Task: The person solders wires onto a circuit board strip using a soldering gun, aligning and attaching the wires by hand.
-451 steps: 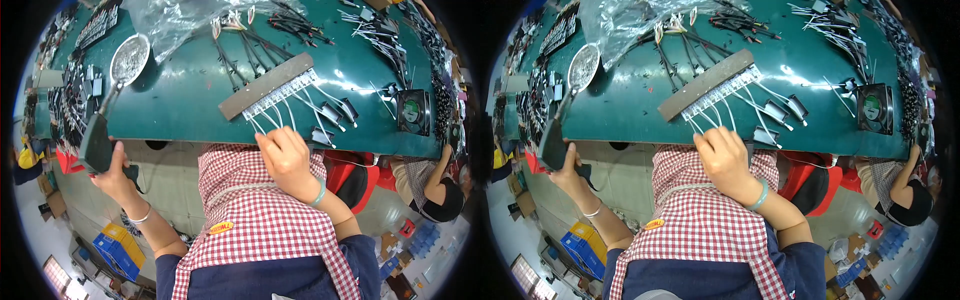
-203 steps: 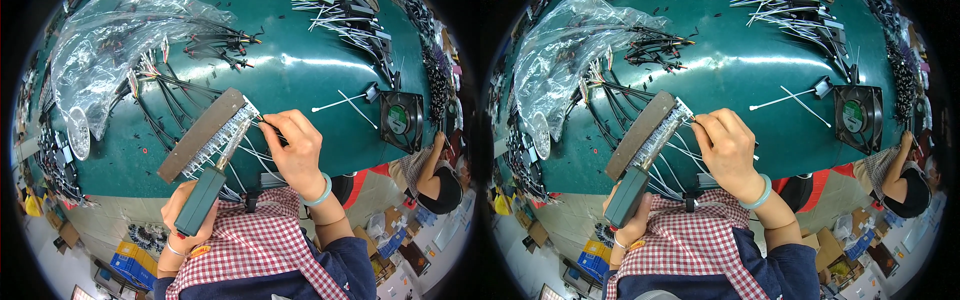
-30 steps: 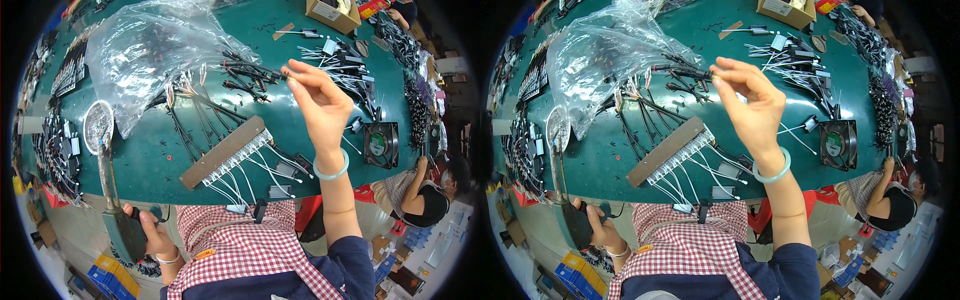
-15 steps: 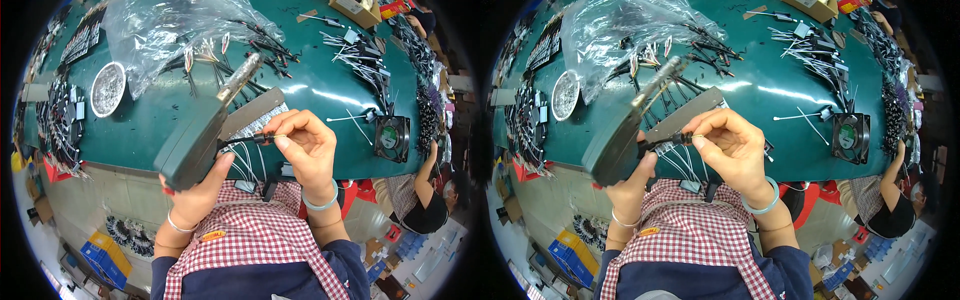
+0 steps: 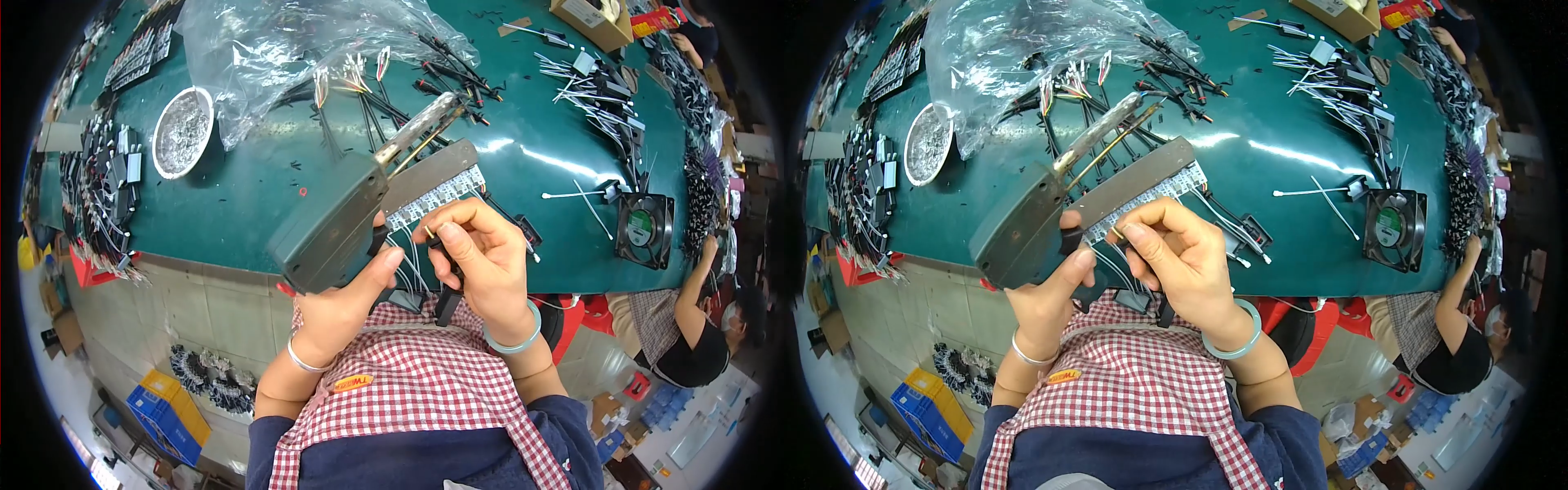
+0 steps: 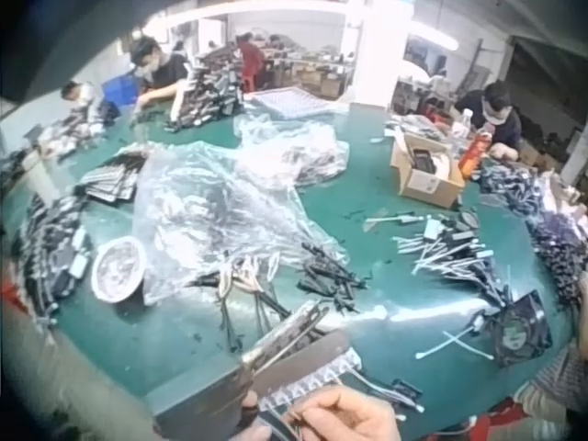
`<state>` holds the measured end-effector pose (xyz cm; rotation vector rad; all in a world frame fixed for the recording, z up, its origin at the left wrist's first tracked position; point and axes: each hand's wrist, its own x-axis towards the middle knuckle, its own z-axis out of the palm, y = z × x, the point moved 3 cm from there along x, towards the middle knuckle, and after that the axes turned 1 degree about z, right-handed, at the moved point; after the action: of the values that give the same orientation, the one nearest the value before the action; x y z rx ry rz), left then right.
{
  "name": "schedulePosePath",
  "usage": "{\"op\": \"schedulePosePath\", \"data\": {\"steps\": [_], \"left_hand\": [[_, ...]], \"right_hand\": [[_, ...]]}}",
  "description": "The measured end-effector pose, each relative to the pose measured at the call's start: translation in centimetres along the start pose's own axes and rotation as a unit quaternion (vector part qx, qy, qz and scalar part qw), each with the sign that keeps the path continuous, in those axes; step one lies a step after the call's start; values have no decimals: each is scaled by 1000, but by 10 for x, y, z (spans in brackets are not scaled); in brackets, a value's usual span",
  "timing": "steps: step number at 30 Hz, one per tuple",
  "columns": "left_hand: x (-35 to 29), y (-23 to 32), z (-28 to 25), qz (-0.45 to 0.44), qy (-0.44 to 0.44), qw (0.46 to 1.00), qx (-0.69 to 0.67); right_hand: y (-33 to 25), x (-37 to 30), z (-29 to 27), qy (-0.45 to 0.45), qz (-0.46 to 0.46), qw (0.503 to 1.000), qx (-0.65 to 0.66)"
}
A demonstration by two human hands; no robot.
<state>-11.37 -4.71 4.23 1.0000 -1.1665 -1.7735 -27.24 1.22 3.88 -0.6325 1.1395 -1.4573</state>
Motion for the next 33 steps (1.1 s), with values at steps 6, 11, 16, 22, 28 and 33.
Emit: {"op": "schedulePosePath", "data": {"steps": [6,11,16,22,28,33], "left_hand": [[12,-7,3,40,-38,998,31],[10,-6,3,35,-39,998,26],[10,-5,4,45,-40,998,31],[10,-8,5,42,-58,997,-14],[12,-10,7,67,-69,995,-24],[11,-13,8,33,-36,996,-74]], "right_hand": [[-1,-5,3,-16,-51,995,-83],[1,-8,2,1,-29,996,-79],[4,-9,3,12,-51,996,-72],[6,-11,3,19,-51,996,-76],[9,-14,4,37,-42,996,-76],[13,-14,1,41,-39,996,-71]]}}
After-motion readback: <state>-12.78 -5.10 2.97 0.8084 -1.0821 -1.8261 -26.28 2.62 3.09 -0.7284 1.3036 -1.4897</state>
